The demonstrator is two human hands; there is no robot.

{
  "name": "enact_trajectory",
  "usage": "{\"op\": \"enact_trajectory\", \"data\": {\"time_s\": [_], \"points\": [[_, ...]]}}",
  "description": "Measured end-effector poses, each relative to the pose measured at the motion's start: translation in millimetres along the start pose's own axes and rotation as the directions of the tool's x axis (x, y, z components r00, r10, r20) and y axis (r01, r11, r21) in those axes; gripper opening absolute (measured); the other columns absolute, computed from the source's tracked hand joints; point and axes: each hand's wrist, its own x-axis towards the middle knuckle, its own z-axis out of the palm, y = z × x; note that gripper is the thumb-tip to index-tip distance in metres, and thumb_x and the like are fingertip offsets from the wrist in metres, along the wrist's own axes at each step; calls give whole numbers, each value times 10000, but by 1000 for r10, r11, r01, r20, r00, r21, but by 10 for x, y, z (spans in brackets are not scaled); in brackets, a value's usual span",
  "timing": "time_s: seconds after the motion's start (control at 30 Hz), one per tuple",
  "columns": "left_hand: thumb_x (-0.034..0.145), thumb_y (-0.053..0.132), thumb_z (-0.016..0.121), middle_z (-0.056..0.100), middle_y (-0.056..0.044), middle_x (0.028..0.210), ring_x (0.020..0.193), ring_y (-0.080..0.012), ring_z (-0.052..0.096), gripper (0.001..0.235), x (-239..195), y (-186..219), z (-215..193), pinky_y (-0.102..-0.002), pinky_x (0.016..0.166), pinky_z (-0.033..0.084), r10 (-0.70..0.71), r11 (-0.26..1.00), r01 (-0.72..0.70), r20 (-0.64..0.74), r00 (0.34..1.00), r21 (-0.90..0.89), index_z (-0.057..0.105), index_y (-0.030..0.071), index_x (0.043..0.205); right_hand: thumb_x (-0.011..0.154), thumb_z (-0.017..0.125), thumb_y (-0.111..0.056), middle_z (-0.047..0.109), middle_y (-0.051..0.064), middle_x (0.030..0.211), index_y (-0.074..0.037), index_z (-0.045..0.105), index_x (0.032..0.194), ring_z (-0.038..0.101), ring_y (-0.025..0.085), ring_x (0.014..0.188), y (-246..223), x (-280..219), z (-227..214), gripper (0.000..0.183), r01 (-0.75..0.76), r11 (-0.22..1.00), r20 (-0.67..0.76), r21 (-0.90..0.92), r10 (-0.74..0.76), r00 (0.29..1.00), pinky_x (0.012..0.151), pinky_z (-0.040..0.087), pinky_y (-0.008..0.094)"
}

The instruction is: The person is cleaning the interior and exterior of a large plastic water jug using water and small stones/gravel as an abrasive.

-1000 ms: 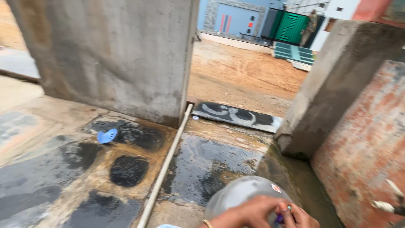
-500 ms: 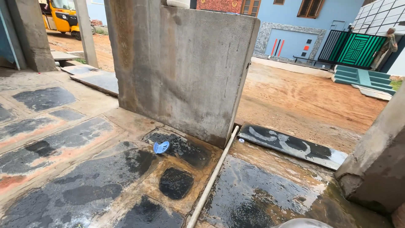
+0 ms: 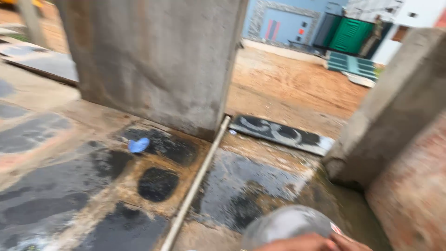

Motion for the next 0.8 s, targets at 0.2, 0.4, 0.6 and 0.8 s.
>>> {"op": "enact_trajectory", "data": {"time_s": [0.2, 0.4, 0.6, 0.8], "points": [[654, 356, 883, 752, -102, 1108, 1046, -266, 730, 555, 109, 753, -241, -354, 921, 576, 110, 975, -75, 161, 981, -208, 715, 83, 1108, 985, 523, -364, 653, 156, 868, -29, 616, 923, 643, 355, 886, -1463, -976, -1252, 353, 274, 923, -309, 272, -186, 933, 764, 504, 425], [605, 347, 881, 736, -156, 1054, 1008, -313, 714, 696, 111, 1086, -485, -376, 908, 550, -37, 994, 56, 201, 979, -90, 623, 33, 1171, 996, 537, -358, 635, 71, 645, -15, 655, 786, 650, 168, 586, -1621, -1017, -1283, 418, 7, 716, -323, 698, 305, 896, 555, 527, 344], [611, 312, 858, 733, -148, 1069, 1029, -300, 719, 692, 100, 1135, -552, -374, 915, 547, -18, 985, 51, 198, 980, -167, 615, 38, 1198, 1013, 535, -362, 669, 25, 670, -15, 688, 811, 642, 98, 598, -1589, -1000, -1221, 429, 22, 494, -269, 869, 434, 860, 559, 542, 282], [611, 288, 856, 730, -127, 1057, 1012, -289, 711, 710, 130, 1089, -486, -364, 906, 546, -16, 979, 55, 199, 980, -194, 583, 60, 1227, 999, 545, -351, 683, 38, 693, -13, 689, 826, 653, 121, 642, -1709, -1111, -1441, 406, -4, 673, -265, 740, 296, 917, 614, 538, 305]]}}
